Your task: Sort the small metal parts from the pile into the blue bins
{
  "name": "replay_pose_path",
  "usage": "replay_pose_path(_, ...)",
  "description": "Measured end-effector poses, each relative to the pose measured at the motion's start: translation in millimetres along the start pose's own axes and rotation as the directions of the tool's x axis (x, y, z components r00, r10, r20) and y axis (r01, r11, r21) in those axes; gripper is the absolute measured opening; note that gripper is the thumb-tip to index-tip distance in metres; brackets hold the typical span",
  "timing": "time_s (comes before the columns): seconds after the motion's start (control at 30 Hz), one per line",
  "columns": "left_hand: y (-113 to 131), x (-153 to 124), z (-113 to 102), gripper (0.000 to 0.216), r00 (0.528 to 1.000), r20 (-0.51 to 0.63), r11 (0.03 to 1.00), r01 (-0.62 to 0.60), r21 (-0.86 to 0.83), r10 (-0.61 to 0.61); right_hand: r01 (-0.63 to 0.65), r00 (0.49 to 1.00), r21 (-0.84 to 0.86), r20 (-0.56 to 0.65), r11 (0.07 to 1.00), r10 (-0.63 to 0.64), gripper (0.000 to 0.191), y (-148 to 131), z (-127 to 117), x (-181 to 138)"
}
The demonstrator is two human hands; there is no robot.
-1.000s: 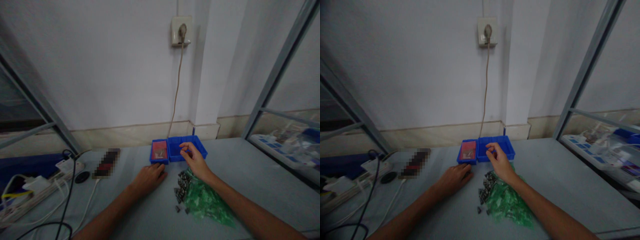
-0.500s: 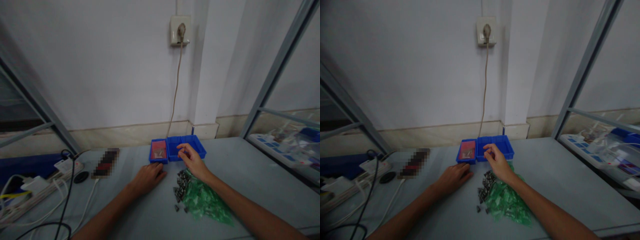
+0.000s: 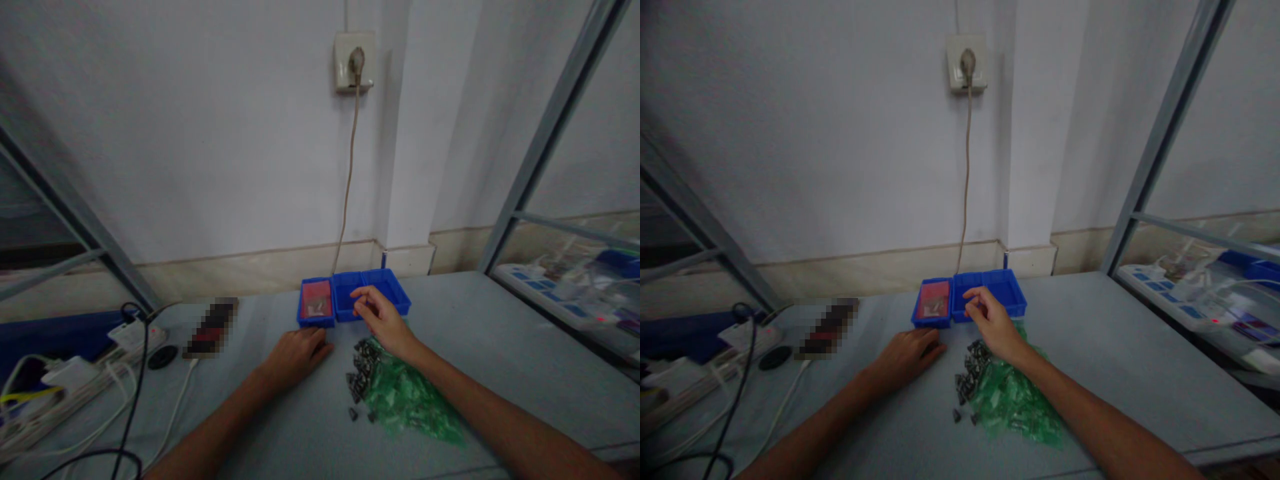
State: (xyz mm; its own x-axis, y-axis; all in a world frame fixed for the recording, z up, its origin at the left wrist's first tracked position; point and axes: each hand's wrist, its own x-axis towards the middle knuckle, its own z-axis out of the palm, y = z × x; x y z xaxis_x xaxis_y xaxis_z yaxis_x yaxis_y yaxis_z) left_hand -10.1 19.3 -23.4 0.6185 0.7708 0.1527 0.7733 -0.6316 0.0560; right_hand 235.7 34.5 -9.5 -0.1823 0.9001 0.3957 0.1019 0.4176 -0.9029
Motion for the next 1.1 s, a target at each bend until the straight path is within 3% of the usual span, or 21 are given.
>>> replay_pose_path(0.73, -3, -1, 0, 0.029, 1.0, -0.018, 0.997, -0.005, -0.071, 0.004, -0.044, 0.999, 0.041, 0.019, 0.998, 0.043, 0.028, -6, 1, -1)
replay_pose_path(1.1, -3, -1, -1, 0.029, 1.0, 0.0, 0.997, 0.007, -0.082, -0.007, -0.046, 0.987, 0.079, -0.152, 0.996, 0.058, 0.029, 7, -3, 6)
